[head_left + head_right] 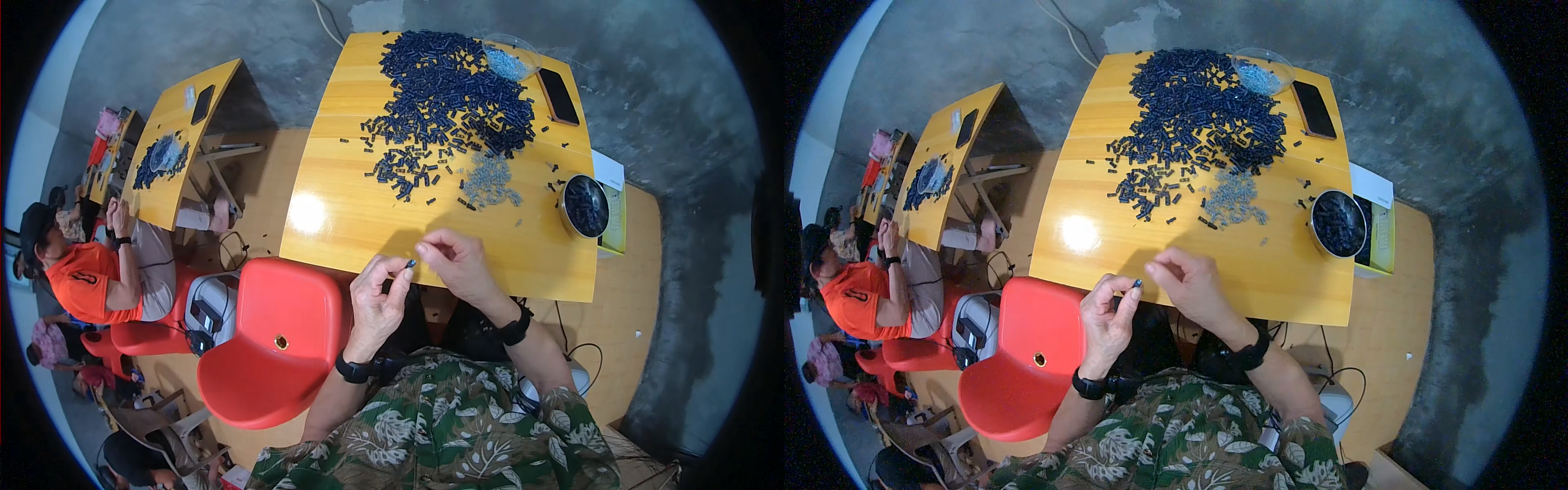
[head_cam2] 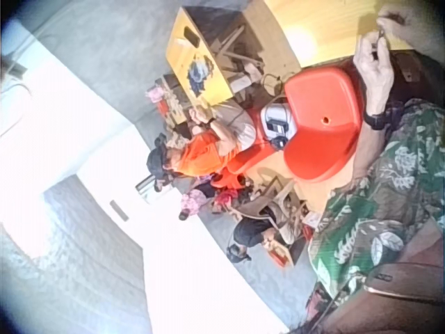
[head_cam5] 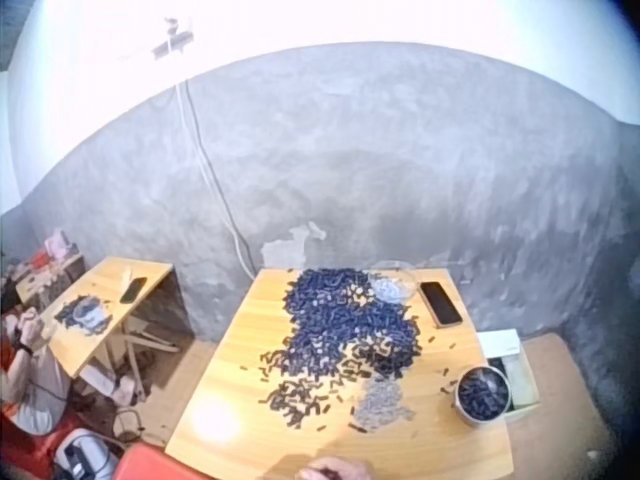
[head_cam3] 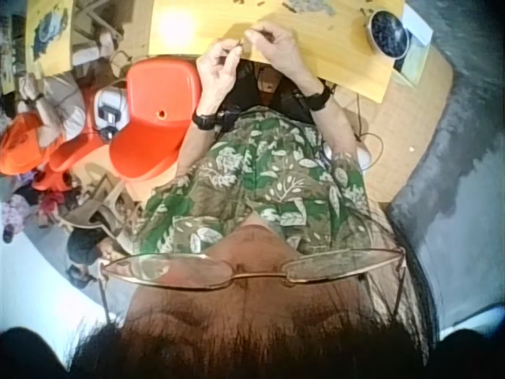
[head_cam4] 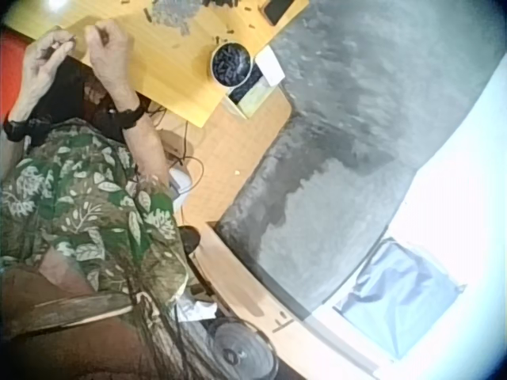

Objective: Assembling small plastic components by inserting blue/yellow pieces into black cylindrical housings at a desk.

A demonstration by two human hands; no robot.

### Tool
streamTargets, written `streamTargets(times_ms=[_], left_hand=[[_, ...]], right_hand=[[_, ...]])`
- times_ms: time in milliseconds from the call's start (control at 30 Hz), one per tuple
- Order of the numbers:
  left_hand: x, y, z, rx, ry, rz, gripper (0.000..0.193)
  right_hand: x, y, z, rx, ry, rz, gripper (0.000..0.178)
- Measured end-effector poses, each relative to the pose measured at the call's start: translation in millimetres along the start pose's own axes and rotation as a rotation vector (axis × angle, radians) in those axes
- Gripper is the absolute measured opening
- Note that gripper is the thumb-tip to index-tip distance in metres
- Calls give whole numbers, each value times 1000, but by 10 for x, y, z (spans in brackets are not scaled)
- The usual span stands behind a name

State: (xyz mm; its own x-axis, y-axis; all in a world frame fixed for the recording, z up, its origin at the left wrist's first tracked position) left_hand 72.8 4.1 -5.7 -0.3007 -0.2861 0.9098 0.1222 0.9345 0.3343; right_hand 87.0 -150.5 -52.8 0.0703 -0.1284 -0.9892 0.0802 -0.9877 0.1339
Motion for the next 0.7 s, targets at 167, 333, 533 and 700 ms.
streamTargets(times_ms=[167, 333, 533, 700], left_hand=[[-82, 81, -17, 79, -17, 37, 3], [-72, 101, -14, 92, -23, 21, 4], [4, 66, -40, 57, -12, 9, 4], [81, 14, -24, -10, 6, 71, 6]], right_hand=[[-265, 101, -301, 221, 412, 830, 29], [-112, -67, -425, 15, 313, 1032, 23], [-166, -16, -401, 112, 345, 1020, 17], [-52, 167, -178, 62, -107, -494, 16]])
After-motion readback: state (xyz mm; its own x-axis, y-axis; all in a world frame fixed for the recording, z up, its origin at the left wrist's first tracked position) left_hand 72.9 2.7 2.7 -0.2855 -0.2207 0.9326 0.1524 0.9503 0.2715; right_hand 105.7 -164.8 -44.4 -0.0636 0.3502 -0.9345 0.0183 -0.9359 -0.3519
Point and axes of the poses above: each hand's wrist, its own z-axis away from the middle knuckle, its own y-axis out of the back of the hand, x = y × z, the point moved 7 cm from there along -z, towards the middle knuckle, and after that the axes turned 4 degrees about -x, right-handed, at the moved point
